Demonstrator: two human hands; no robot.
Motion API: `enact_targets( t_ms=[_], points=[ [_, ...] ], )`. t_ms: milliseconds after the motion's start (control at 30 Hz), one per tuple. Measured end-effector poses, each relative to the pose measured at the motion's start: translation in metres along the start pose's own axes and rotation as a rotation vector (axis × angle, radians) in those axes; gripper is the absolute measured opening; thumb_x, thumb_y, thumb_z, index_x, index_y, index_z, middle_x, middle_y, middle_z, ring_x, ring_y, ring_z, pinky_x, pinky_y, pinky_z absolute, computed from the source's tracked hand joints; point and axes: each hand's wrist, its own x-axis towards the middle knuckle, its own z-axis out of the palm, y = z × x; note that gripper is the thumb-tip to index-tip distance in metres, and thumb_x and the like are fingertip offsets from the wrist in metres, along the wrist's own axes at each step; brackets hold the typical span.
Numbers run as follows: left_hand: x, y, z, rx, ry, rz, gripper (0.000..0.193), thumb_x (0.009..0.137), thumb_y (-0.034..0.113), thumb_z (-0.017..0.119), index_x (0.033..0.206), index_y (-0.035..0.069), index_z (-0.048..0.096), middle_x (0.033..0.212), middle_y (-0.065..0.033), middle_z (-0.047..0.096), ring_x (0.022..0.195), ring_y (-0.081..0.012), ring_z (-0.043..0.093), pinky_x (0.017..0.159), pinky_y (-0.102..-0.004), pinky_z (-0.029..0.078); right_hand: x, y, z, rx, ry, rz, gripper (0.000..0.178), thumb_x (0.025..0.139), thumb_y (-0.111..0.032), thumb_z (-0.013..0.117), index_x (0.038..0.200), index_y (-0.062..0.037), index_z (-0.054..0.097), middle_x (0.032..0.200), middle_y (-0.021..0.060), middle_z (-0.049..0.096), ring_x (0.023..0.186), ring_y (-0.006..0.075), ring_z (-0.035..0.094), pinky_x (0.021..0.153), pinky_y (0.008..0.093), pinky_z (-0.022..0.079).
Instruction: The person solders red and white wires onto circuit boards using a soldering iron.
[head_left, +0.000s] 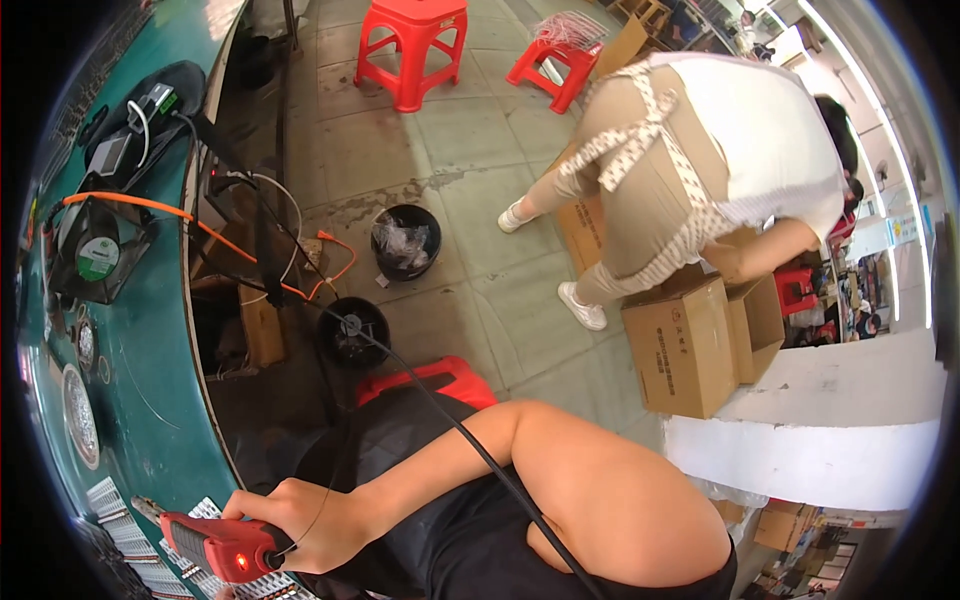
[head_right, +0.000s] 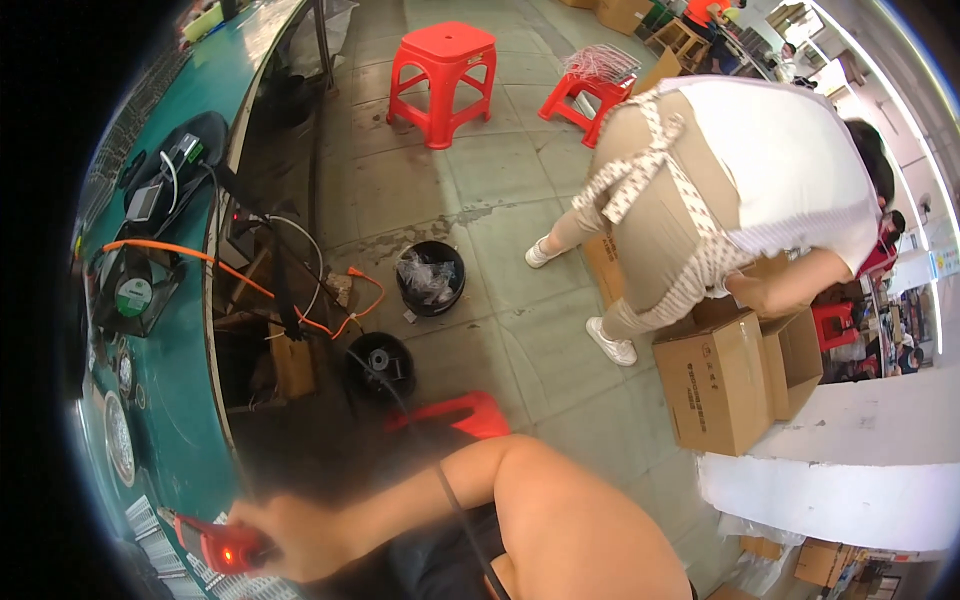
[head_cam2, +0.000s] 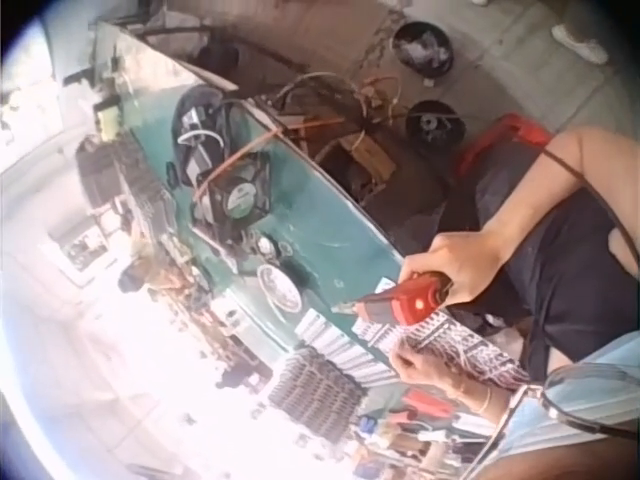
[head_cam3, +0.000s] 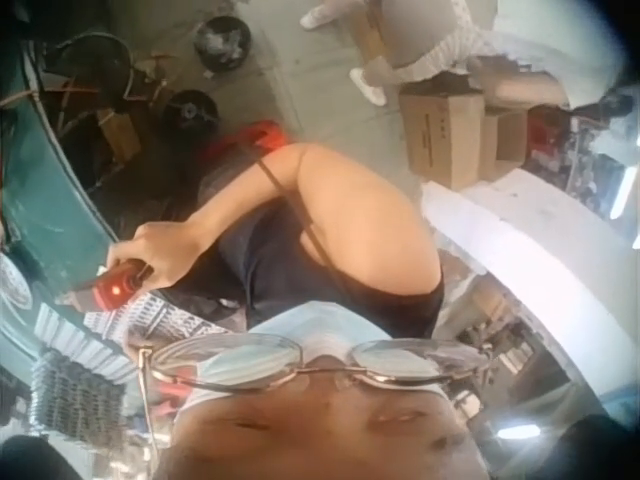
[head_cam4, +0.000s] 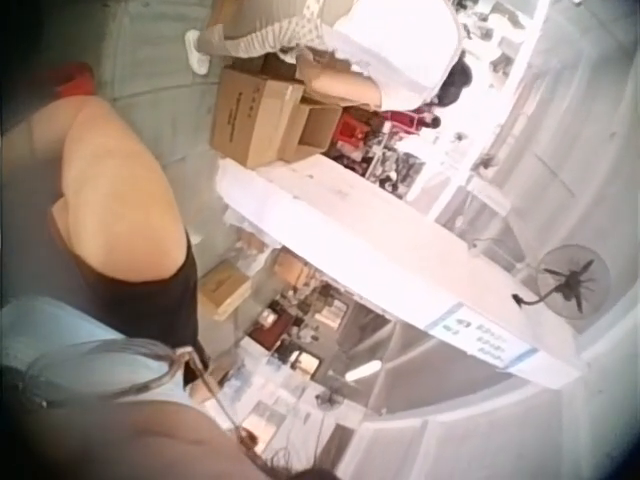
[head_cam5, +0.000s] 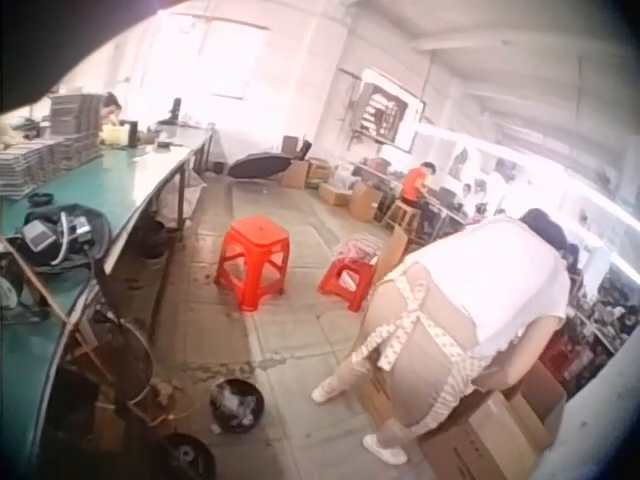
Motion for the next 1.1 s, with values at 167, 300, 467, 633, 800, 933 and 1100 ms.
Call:
enact_targets(
  t_ms=[167, 300, 467, 633, 800, 933, 1100],
  points=[
    [-0.003, -0.009, -0.004, 0.096, 0.129, 0.005, 0.022, 0.09, 0.011, 0.05, 0.085, -0.006, 0.064, 0.077, -0.0186, 0.063, 0.069, -0.0277, 0.058, 0.066, -0.0372, 0.047, -0.006, -0.005, -0.002, 0.012, -0.001, -0.003, 0.05, 0.064, 0.002, 0.065, 0.108, -0.0001, 0.04, 0.078, 0.0151, 0.063, 0.072, 0.0327, 0.063, 0.061, 0.0316, 0.047],
    [-0.004, -0.044, -0.014, 0.272, 0.372, 0.029, 0.02, 0.089, 0.012, 0.054, 0.085, -0.005, 0.064, 0.079, -0.0183, 0.064, 0.073, -0.0292, 0.06, 0.068, -0.038, 0.047, -0.013, -0.012, -0.005, 0.014, -0.01, 0.01, 0.048, 0.066, 0.0, 0.065, 0.107, -0.0004, 0.041, 0.078, 0.014, 0.063, 0.071, 0.0316, 0.063, 0.06, 0.0307, 0.046],
    [-0.001, -0.045, -0.009, 0.185, 0.296, 0.055, 0.019, 0.087, 0.016, 0.058, 0.092, -0.001, 0.063, 0.086, -0.0174, 0.065, 0.077, -0.0274, 0.062, 0.065, -0.0375, 0.049, -0.019, -0.021, -0.005, -0.012, -0.051, 0.054, 0.049, 0.068, -0.003, 0.069, 0.11, 0.0, 0.044, 0.08, 0.0132, 0.063, 0.075, 0.0293, 0.064, 0.064, 0.0299, 0.048],
    [-0.039, -0.061, -0.04, -0.044, 0.216, -0.065, 0.007, 0.09, 0.005, 0.052, 0.087, 0.0, 0.056, 0.071, -0.0017, 0.05, 0.065, -0.009, 0.045, 0.059, -0.0216, 0.038, -0.03, -0.039, 0.004, -0.122, -0.154, 0.061, 0.058, 0.069, -0.016, 0.08, 0.114, 0.003, 0.05, 0.096, 0.0127, 0.06, 0.082, 0.0221, 0.065, 0.069, 0.0293, 0.05],
    [-0.047, -0.026, -0.036, -0.094, 0.114, -0.149, 0.01, 0.078, 0.003, 0.064, 0.076, 0.001, 0.054, 0.069, -0.0042, 0.048, 0.058, -0.0138, 0.041, 0.052, -0.0269, 0.032, -0.079, -0.041, -0.017, -0.12, -0.302, 0.534, 0.051, 0.08, -0.033, 0.064, 0.113, 0.0017, 0.047, 0.076, 0.0035, 0.053, 0.062, 0.0146, 0.056, 0.063, 0.0308, 0.049],
    [-0.043, -0.019, -0.035, -0.18, 0.064, -0.116, 0.011, 0.078, 0.004, 0.065, 0.078, 0.001, 0.054, 0.078, -0.0104, 0.052, 0.063, -0.0226, 0.05, 0.055, -0.0314, 0.041, -0.055, -0.071, -0.011, -0.153, -0.332, 0.651, 0.085, 0.077, -0.062, 0.056, 0.128, 0.003, 0.034, 0.052, -0.0002, 0.042, 0.046, 0.0133, 0.047, 0.056, 0.0309, 0.046],
    [-0.05, -0.019, -0.026, -0.193, 0.078, -0.181, 0.011, 0.078, 0.006, 0.065, 0.077, 0.002, 0.054, 0.078, -0.0089, 0.053, 0.057, -0.0229, 0.054, 0.049, -0.0324, 0.042, -0.051, -0.075, -0.005, -0.115, -0.368, 0.755, 0.098, 0.069, -0.069, 0.059, 0.131, 0.0009, 0.032, 0.048, -0.0003, 0.041, 0.041, 0.0144, 0.046, 0.049, 0.0284, 0.043]
  ],
)
